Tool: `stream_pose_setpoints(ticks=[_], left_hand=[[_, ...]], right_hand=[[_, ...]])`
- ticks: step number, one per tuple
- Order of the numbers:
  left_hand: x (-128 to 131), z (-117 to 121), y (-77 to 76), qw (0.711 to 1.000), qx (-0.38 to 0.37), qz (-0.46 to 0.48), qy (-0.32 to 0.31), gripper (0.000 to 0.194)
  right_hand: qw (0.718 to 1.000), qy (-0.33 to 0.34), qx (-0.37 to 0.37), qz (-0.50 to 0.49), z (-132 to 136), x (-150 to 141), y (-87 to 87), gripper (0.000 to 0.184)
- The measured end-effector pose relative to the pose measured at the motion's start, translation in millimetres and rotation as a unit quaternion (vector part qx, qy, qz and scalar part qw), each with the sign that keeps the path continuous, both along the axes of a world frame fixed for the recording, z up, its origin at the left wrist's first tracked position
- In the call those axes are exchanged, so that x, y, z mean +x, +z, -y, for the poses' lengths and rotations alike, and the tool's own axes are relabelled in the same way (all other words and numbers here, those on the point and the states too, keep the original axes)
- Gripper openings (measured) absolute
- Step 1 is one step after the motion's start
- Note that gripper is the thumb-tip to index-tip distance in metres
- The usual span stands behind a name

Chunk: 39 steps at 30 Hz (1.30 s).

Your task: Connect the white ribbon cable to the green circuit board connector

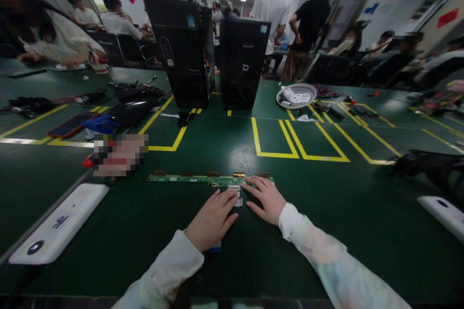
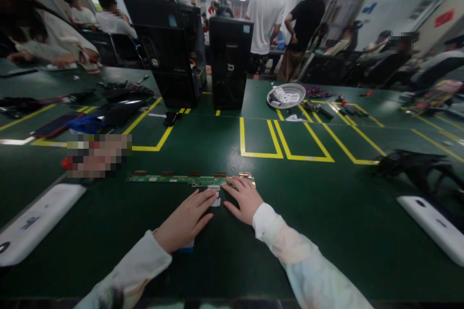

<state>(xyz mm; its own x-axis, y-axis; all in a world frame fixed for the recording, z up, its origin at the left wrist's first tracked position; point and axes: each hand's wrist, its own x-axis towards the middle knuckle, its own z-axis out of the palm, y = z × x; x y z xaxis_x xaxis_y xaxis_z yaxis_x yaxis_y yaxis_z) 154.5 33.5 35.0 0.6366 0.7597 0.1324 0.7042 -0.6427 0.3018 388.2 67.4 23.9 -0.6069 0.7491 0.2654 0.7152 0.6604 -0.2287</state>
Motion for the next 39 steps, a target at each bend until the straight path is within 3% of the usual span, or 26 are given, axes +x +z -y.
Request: stream_pose_setpoints(ticks=[6, 11, 16, 20, 24, 33, 39], left_hand=[[-4.0, 2.9, 9.2, 1.0, 0.009, 0.023, 0.016, 0.044], [-37.3, 15.1, 21.2, 0.994, 0.005, 0.019, 0.108, 0.042], [-90.8, 30.4, 11.2, 0.978, 0.003, 0.016, 0.208, 0.043], [-114.6, 36.3, 1.8, 0.973, 0.005, 0.037, 0.227, 0.043], [-117.4, 32.8, -2.9, 0.974, 0.016, 0.051, 0.221, 0.042], [-112.5, 30.0, -8.1, 0.974, 0.038, 0.019, 0.222, 0.041], [-113.9, 30.9, -10.9, 0.976, 0.044, 0.015, 0.214, 0.042]], right_hand=[[1.0, -0.002, 0.0, -0.003, -0.3, -0.4, -2.8, 0.048], [1.0, 0.002, -0.005, 0.013, -0.5, 1.4, -1.7, 0.049], [1.0, 0.02, 0.017, 0.012, 2.5, -2.5, 3.3, 0.045], [0.997, 0.077, 0.007, 0.002, 8.4, -14.1, 8.1, 0.043], [0.994, 0.101, -0.027, 0.016, 11.8, -23.3, 11.6, 0.046], [0.995, 0.06, -0.068, 0.05, 10.6, -23.2, 13.7, 0.048], [0.997, 0.048, -0.042, 0.051, 24.0, 5.6, 10.5, 0.044]])
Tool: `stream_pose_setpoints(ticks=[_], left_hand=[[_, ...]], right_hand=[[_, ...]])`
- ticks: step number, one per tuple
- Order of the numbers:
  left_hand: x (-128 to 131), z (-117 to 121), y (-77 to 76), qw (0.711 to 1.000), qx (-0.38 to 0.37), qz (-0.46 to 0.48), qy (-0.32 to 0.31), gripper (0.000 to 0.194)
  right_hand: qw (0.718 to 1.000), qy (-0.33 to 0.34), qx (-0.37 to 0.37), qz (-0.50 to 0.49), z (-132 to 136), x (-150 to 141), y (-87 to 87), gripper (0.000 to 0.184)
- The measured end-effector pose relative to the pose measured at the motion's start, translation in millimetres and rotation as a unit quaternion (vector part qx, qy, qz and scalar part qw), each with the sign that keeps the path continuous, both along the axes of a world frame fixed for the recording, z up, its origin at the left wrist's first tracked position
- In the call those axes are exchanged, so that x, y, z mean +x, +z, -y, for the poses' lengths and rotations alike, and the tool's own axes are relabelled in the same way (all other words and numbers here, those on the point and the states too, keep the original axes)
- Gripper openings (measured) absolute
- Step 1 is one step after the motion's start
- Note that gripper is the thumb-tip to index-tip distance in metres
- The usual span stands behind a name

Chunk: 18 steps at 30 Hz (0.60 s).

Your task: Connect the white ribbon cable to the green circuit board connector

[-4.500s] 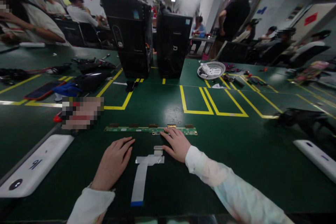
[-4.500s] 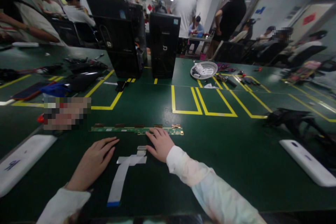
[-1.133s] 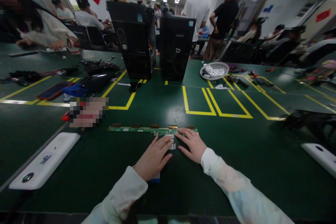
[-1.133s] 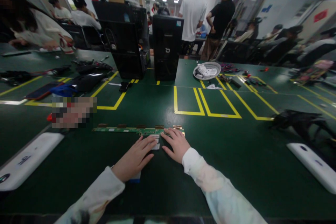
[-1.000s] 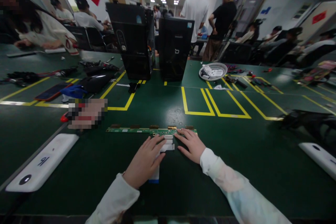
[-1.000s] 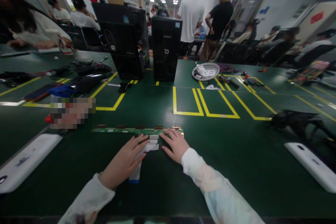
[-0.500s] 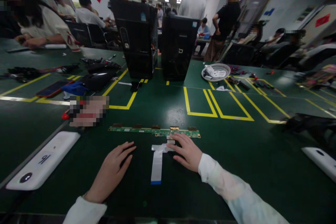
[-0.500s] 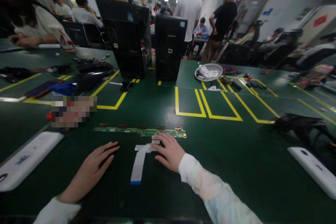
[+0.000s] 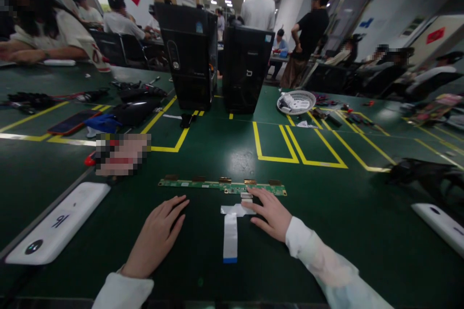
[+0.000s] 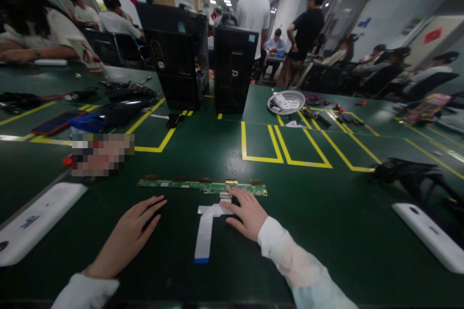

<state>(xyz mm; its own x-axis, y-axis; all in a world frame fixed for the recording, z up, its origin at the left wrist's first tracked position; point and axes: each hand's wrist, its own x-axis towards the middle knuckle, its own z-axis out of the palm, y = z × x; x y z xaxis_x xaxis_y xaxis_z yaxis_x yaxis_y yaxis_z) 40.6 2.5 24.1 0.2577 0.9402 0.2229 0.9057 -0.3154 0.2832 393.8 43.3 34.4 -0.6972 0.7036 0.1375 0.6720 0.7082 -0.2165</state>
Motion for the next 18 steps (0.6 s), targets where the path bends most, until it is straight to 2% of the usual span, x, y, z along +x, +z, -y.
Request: stream_pose_setpoints(ticks=[3, 7, 13, 18], left_hand=[[-0.7, 0.3, -1.2, 1.0, 0.001, -0.002, -0.001, 0.042], [-0.9, 0.8, -0.9, 1.0, -0.003, -0.003, 0.006, 0.043], [0.1, -1.2, 1.3, 1.0, -0.003, 0.001, 0.001, 0.044], [1.2, -1.2, 1.5, 1.0, 0.0, 0.007, 0.006, 0.044]], right_hand=[[0.999, -0.027, 0.023, -0.011, 16.9, 35.5, -5.6, 0.042], [0.993, -0.1, 0.046, -0.027, 48.9, 94.2, -13.9, 0.04], [0.971, -0.229, 0.048, -0.038, 104.0, 178.0, -25.1, 0.042], [0.954, -0.292, 0.067, -0.023, 146.9, 236.4, -35.4, 0.042]])
